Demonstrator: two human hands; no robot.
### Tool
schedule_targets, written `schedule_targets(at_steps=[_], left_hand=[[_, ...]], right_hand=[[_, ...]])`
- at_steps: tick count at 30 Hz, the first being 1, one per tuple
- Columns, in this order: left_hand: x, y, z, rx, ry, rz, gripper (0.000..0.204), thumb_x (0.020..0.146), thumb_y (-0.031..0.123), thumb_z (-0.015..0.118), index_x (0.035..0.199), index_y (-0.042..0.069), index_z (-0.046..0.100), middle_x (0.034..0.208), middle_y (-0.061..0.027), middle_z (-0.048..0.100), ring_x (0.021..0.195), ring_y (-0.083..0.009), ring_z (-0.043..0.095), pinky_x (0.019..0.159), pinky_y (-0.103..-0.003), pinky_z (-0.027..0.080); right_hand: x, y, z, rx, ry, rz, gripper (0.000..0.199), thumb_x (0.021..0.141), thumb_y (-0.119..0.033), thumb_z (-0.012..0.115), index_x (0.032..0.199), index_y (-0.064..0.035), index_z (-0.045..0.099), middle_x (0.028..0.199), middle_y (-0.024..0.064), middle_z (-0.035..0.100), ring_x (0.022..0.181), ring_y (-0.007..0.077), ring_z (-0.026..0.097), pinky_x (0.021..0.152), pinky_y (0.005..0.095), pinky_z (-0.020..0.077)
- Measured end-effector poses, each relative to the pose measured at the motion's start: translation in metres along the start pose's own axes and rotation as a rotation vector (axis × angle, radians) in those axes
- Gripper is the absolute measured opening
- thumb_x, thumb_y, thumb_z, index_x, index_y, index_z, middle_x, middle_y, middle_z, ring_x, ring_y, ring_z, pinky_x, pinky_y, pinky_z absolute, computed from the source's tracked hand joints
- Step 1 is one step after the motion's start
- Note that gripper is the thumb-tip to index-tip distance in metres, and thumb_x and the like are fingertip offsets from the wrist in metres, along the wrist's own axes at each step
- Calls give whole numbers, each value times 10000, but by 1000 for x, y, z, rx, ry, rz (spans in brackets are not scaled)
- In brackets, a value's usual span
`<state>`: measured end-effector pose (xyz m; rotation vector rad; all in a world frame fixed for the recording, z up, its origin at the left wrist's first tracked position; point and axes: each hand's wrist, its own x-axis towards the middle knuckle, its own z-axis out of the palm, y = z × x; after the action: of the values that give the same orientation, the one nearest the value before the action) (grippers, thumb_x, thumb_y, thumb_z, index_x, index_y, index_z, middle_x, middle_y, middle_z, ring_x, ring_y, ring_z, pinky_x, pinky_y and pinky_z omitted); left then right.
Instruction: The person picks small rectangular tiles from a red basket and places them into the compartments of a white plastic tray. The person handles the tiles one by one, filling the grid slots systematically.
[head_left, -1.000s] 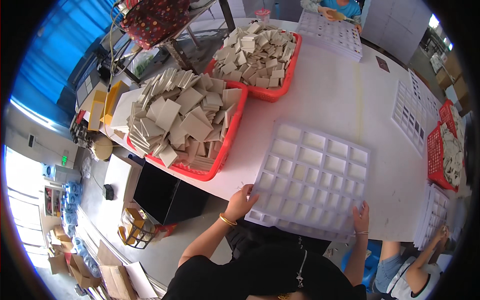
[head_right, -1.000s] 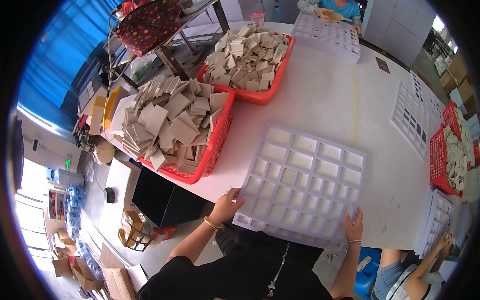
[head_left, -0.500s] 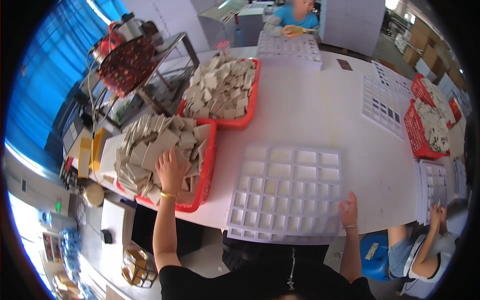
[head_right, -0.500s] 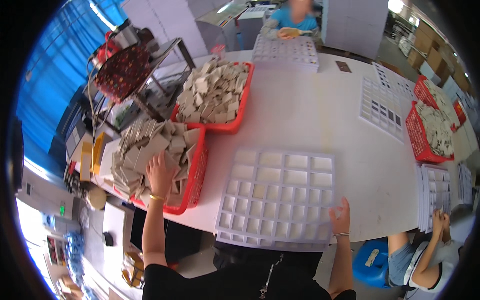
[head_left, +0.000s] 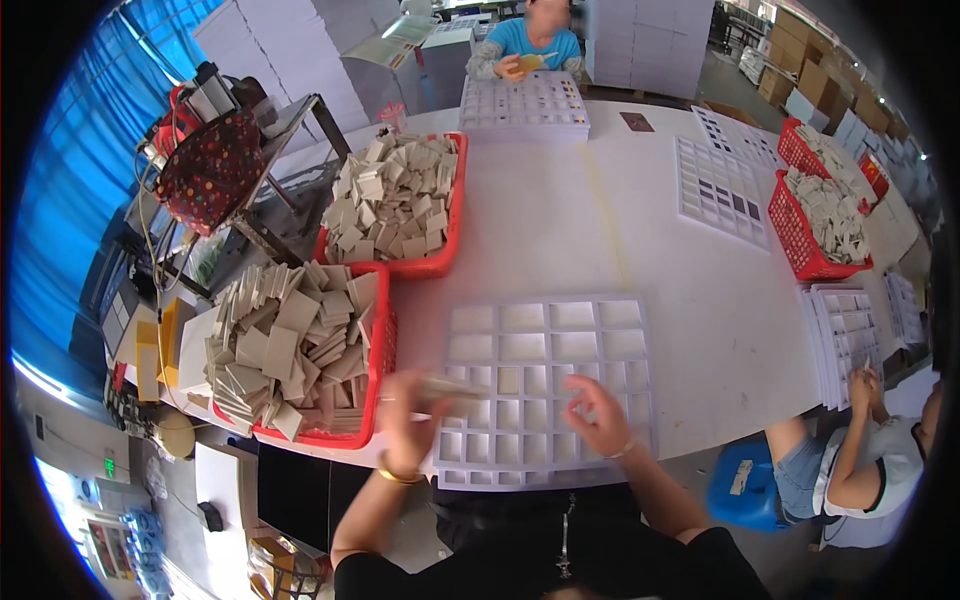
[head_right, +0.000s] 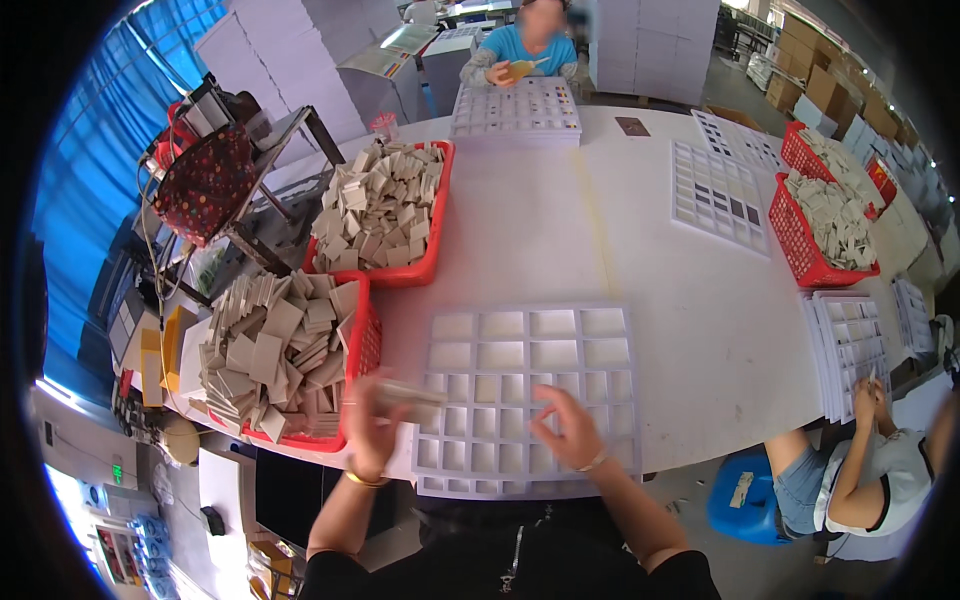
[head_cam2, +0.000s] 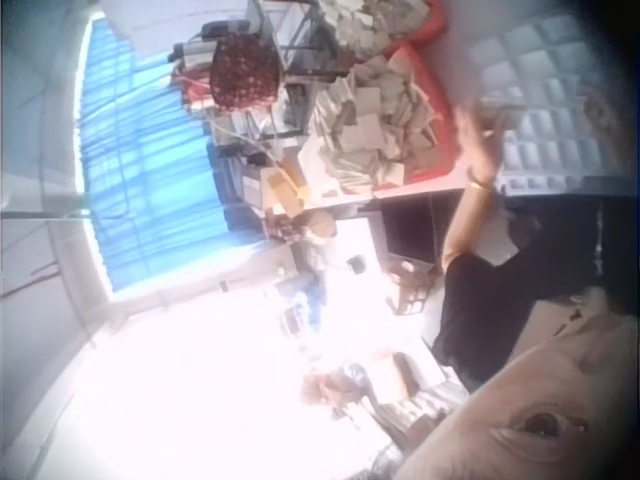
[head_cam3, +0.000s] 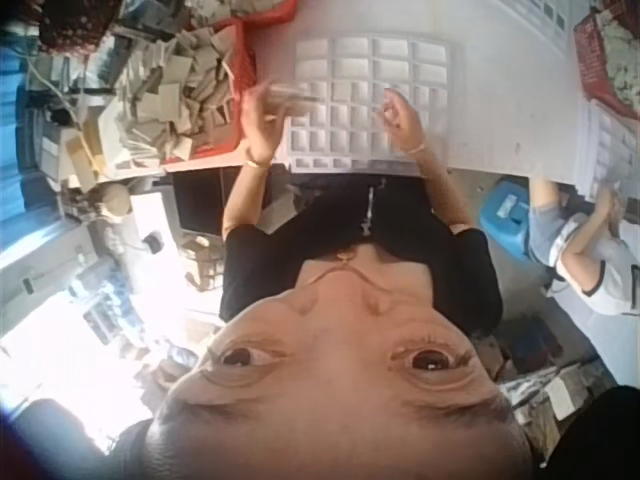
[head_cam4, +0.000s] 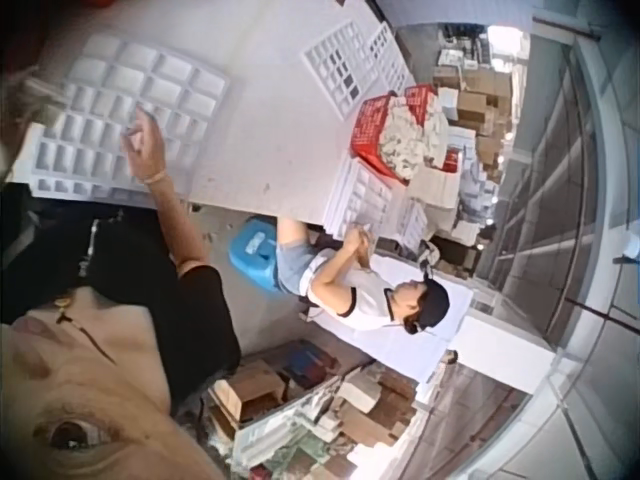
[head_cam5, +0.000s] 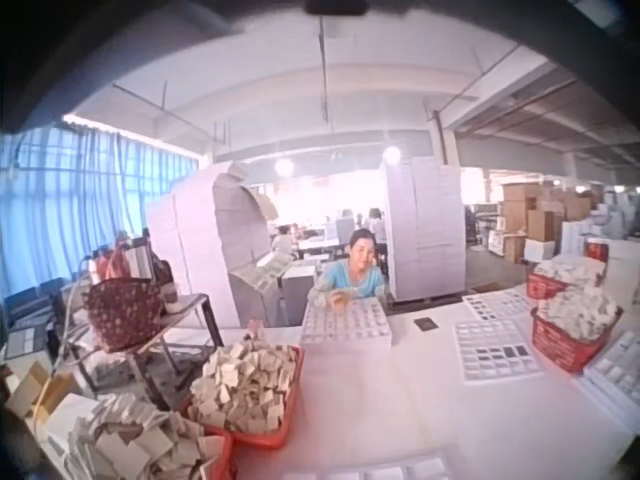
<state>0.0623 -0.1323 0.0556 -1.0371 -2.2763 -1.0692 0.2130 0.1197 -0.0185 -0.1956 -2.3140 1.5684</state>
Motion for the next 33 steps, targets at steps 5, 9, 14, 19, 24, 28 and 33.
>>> schedule_targets(at_steps=[5,9,14,19,24,28,33], left_hand=[[-39,36,71,-309,-211,-122,539,737,8,726,1233,22,515,975,-156,575,842,-308,583,752,-365,495],[-60,37,87,-457,-311,-395,554,741,-2,724,1244,20,495,968,-153,558,840,-291,583,743,-348,500],[-52,35,89,-181,-470,-312,511,790,174,727,1238,85,497,723,-69,575,631,-226,581,556,-342,469],[-25,0,106,-154,-326,-245,336,799,175,712,1108,116,593,692,-70,567,572,-223,558,503,-337,430],[12,-71,143,-195,-241,-389,211,836,143,652,1034,94,600,687,-80,573,552,-222,547,525,-336,431],[15,-106,181,-335,-402,-425,215,823,113,661,1022,68,594,661,-55,550,538,-168,498,520,-300,416],[16,-104,195,-284,-528,-316,211,816,91,652,1019,65,602,806,-76,595,586,-174,558,539,-297,447]], right_hand=[[11,-11,27,211,-114,113,231,869,-103,632,1072,0,588,891,50,605,670,64,512,564,221,409],[-9,-1,28,163,-12,153,156,877,-116,631,936,29,618,749,29,572,629,57,480,559,223,399],[-20,6,29,40,193,144,154,894,-151,615,916,1,618,705,35,558,589,71,483,525,226,393],[3,43,3,93,531,182,153,911,-165,603,911,-13,611,749,-14,570,629,31,487,526,204,401],[19,50,-34,210,578,157,168,927,-175,590,960,-11,598,784,-17,577,664,24,502,550,194,437],[27,47,-40,209,585,216,172,931,-171,583,982,-7,591,788,-14,575,652,29,500,559,191,446],[37,45,-43,226,541,255,160,913,-132,596,1005,-1,582,834,8,588,687,48,515,577,207,459]])
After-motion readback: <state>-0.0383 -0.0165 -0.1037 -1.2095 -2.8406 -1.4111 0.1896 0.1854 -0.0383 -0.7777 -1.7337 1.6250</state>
